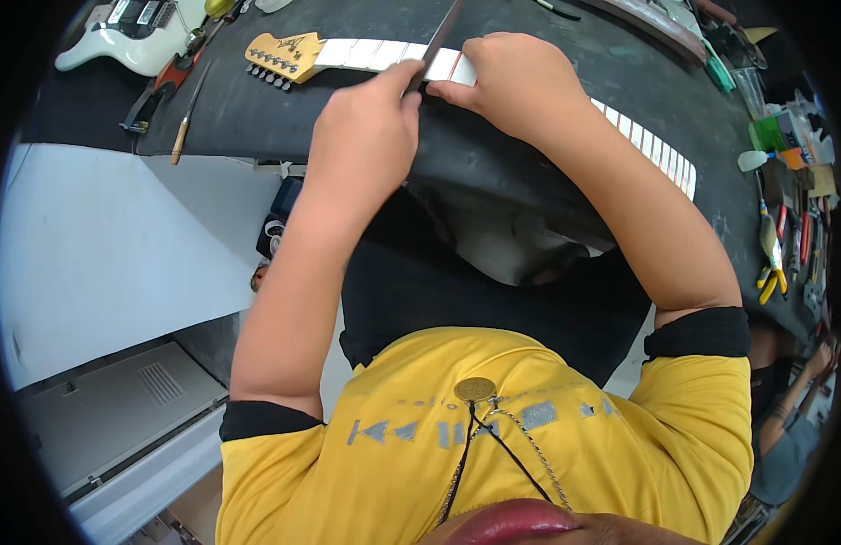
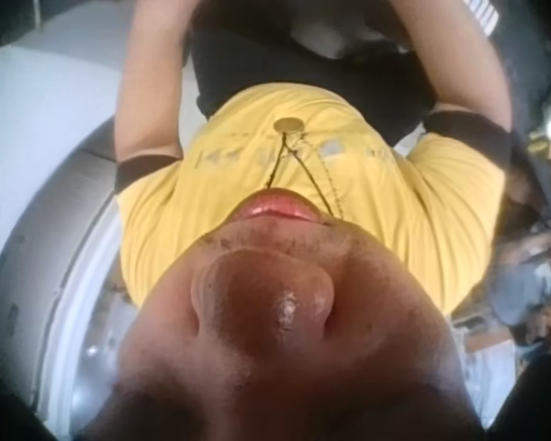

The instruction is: The person files slots in a guitar nut using a nut file. They hold the guitar neck on a workbench with one hand and repeatedly move the file through the slots in the nut.

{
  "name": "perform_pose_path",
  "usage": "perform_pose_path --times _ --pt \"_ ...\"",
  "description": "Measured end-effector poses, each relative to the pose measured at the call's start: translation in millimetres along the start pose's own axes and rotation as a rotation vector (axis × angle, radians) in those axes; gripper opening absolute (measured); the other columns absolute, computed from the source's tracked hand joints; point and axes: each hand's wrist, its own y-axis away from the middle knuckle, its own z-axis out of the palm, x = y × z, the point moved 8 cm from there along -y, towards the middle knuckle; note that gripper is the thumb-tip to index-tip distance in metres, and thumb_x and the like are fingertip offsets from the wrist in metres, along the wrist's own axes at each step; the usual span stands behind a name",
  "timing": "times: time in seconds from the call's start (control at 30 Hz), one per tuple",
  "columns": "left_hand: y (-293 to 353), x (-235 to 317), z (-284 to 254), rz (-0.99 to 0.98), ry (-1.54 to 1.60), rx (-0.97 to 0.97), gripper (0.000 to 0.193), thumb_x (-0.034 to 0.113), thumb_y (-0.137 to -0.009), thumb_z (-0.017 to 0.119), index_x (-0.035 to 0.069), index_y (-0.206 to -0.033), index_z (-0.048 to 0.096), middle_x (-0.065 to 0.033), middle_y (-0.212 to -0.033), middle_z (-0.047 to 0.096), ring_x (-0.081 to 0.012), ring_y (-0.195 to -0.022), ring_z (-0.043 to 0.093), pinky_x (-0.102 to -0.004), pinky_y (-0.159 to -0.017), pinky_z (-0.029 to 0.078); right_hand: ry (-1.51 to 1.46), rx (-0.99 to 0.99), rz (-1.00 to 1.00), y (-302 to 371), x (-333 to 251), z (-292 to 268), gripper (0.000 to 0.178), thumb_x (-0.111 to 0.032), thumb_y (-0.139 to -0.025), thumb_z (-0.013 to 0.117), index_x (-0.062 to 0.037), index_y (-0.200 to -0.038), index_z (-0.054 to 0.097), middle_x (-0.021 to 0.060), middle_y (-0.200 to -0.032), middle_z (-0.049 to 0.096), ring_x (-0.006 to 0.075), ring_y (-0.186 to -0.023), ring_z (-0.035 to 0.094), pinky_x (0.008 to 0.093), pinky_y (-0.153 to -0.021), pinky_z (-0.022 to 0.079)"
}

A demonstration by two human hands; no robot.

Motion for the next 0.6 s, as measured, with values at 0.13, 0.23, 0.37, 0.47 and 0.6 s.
perform_pose_path --times 0.13,0.23,0.37,0.47,0.6 --pt "96.8 -8.2 -19.3 -0.005 0.034 -0.023 0.044 -0.001 -0.104 0.071 0.006 -0.148 0.07 -0.0248 -0.117 0.081 -0.0442 -0.097 0.081 -0.0433 -0.087 0.063 0.01 0.029 0.016 5.5 6.6 2.6 0.06 -0.06 -0.098 0.08 -0.0023 -0.083 0.082 0.017 -0.082 0.079 0.0359 -0.085 0.081 0.0471 -0.076 0.065" --pt "151.0 -18.3 -30.6 -0.082 0.058 -0.027 0.046 -0.004 -0.102 0.073 0.006 -0.147 0.072 -0.0239 -0.117 0.082 -0.0395 -0.096 0.083 -0.042 -0.085 0.063 0.027 0.021 0.012 1.5 1.5 6.3 0.061 -0.061 -0.098 0.08 -0.0021 -0.082 0.082 0.017 -0.081 0.079 0.0361 -0.085 0.081 0.0473 -0.076 0.065" --pt "92.9 -9.7 -24.8 0.015 0.021 -0.005 0.046 -0.001 -0.103 0.073 0.008 -0.148 0.071 -0.025 -0.114 0.081 -0.0453 -0.093 0.08 -0.0444 -0.083 0.062 0.026 0.013 0.01 2.9 1.9 5.6 0.061 -0.06 -0.098 0.079 -0.0016 -0.083 0.082 0.0176 -0.081 0.079 0.0363 -0.085 0.081 0.0475 -0.076 0.065" --pt "9.7 -1.9 -3.5 0.02 -0.021 -0.018 0.036 0.008 -0.106 0.072 0.01 -0.141 0.073 -0.027 -0.1 0.077 -0.0495 -0.092 0.074 -0.0506 -0.08 0.059 0.016 0.041 -0.024 0.6 -0.1 2.9 0.061 -0.06 -0.098 0.079 -0.0014 -0.084 0.082 0.0177 -0.08 0.079 0.0364 -0.084 0.081 0.0474 -0.076 0.065" --pt "6.8 -0.8 -0.9 -0.032 -0.02 -0.038 0.035 0.009 -0.105 0.073 0.009 -0.14 0.073 -0.028 -0.095 0.075 -0.051 -0.09 0.071 -0.0502 -0.079 0.058 0.001 0.031 -0.008 1.2 -0.1 -1.0 0.061 -0.061 -0.098 0.08 -0.0007 -0.085 0.082 0.0175 -0.082 0.079 0.0365 -0.085 0.081 0.0479 -0.076 0.064"
